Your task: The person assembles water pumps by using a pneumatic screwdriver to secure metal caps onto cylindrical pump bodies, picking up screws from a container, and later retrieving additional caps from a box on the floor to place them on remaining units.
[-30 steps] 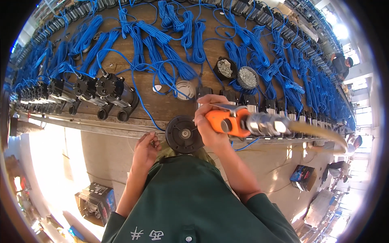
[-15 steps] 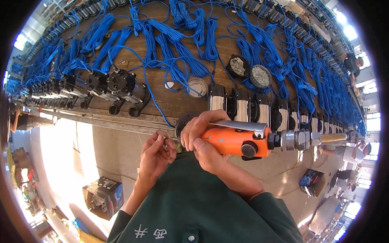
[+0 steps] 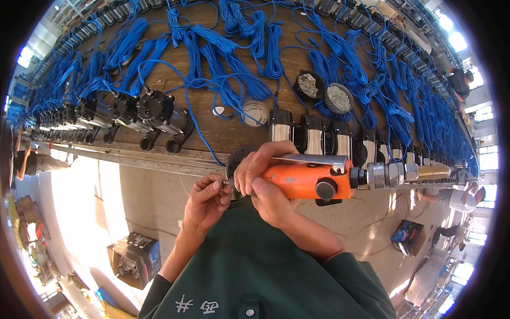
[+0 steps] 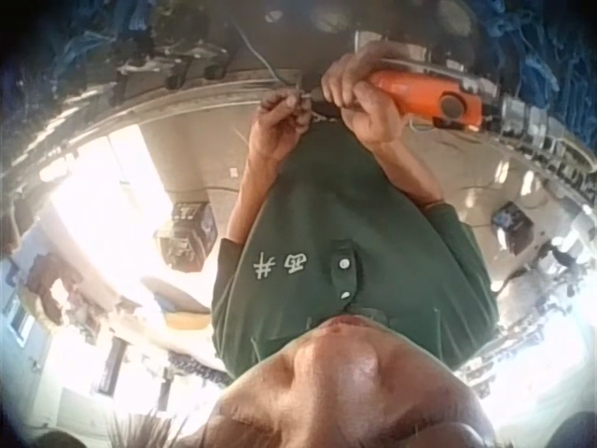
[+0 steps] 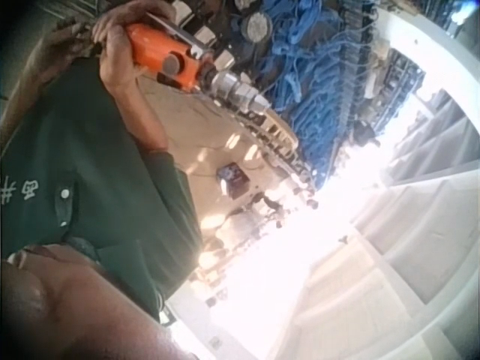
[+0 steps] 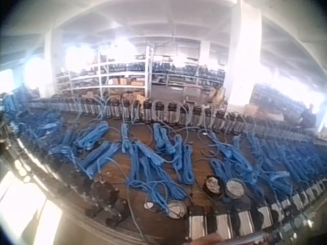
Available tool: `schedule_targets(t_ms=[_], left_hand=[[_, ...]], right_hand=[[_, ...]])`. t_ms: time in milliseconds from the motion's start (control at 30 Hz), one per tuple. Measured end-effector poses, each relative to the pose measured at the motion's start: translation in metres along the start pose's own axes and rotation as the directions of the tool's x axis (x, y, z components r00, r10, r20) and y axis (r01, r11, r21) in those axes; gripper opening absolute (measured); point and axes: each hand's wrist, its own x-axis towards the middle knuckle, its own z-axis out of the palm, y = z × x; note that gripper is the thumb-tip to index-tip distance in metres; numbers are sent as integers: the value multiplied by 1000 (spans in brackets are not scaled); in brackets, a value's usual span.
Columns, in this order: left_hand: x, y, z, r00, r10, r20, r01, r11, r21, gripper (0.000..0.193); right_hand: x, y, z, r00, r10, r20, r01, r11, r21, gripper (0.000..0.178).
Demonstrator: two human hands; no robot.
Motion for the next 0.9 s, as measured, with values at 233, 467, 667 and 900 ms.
schedule_targets(t_ms=[233, 467, 667, 900], left_hand=[[5, 3, -10, 995, 36, 92, -68, 928, 366, 10], [9, 2, -1, 938, 212, 274, -326, 273, 905, 22], [16, -12, -21, 840, 387, 381, -455, 119, 882, 30], [14, -10, -25, 861, 404, 310, -414, 203, 887, 30]], right_hand=[[-1, -8, -11, 992, 121, 31, -123, 990, 72, 29], [-24, 18, -34, 987, 154, -48, -157, 984, -81, 29], [-33, 35, -44, 977, 155, 149, -127, 975, -182, 32], [-25, 29, -26, 906, 194, 377, 34, 854, -519, 23]])
